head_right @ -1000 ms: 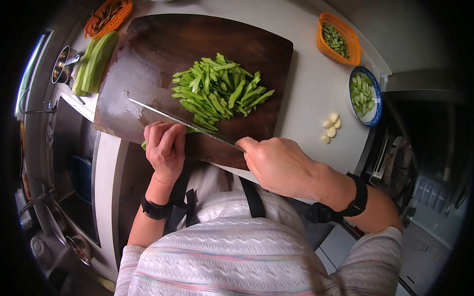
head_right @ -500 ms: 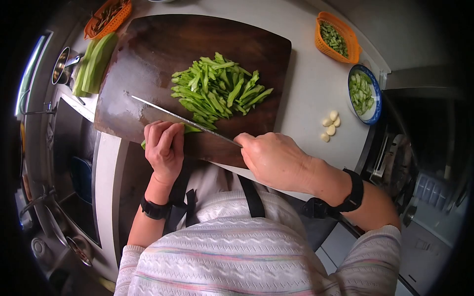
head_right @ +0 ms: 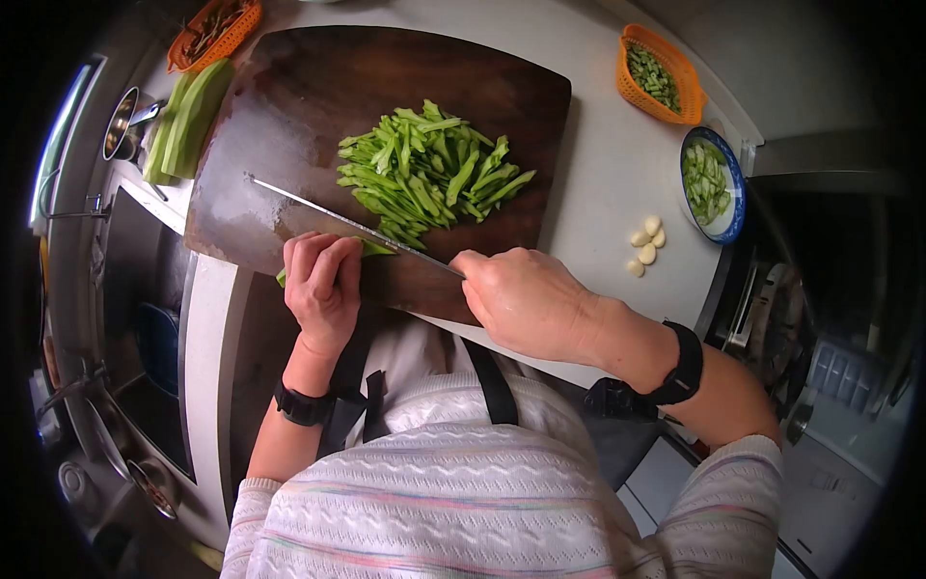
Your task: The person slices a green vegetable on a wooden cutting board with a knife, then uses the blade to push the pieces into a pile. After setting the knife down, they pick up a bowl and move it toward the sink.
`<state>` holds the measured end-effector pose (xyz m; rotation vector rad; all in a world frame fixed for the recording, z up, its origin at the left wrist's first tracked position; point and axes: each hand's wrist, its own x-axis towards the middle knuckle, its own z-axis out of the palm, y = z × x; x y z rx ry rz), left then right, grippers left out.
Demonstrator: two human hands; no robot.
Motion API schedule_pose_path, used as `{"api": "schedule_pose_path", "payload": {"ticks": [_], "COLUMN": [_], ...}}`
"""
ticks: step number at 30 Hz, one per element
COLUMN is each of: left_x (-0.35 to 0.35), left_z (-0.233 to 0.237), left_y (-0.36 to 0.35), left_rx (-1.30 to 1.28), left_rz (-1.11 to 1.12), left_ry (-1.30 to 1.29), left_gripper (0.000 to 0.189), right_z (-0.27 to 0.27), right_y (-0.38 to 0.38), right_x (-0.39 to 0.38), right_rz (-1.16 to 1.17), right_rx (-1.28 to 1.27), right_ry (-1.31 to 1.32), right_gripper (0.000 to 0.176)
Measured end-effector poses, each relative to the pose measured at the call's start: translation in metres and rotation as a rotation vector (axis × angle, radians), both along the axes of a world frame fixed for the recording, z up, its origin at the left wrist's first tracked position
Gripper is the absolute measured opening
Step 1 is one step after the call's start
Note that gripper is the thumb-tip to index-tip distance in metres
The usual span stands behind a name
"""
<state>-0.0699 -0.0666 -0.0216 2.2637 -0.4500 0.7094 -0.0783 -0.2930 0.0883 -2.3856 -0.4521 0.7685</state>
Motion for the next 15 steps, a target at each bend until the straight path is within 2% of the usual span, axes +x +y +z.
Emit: {"api": "schedule_pose_path", "payload": {"ticks": [7,10,14,15], "left_x": [0.0,0.0,-0.001,0.0], "left_z": [0.0,0.0,0.005,0.008], "left_y": [0.0,-0.001,0.002,0.003], "left_rx": [-0.011,0.001,0.015,0.033], "left_rz": [0.007,0.002,-0.018,-0.028], "left_ry": [0.003,-0.003,-0.001,0.014], "left_gripper": [0.023,0.023,0.021,0.02], "right_z": [0.016,-0.013,-0.014,-0.012], "right_y": [-0.002,0.008,0.013,0.012], "right_x": [-0.003,0.0,-0.002,0.0], "right_rz": [0.007,0.042,0.013,0.0], "right_rx": [0.012,0.021,-0.035,-0.016], "right_ry": [0.062,-0.081,-0.074,-0.048], "right_gripper": [0.013,0.018,0.018,0.014]}}
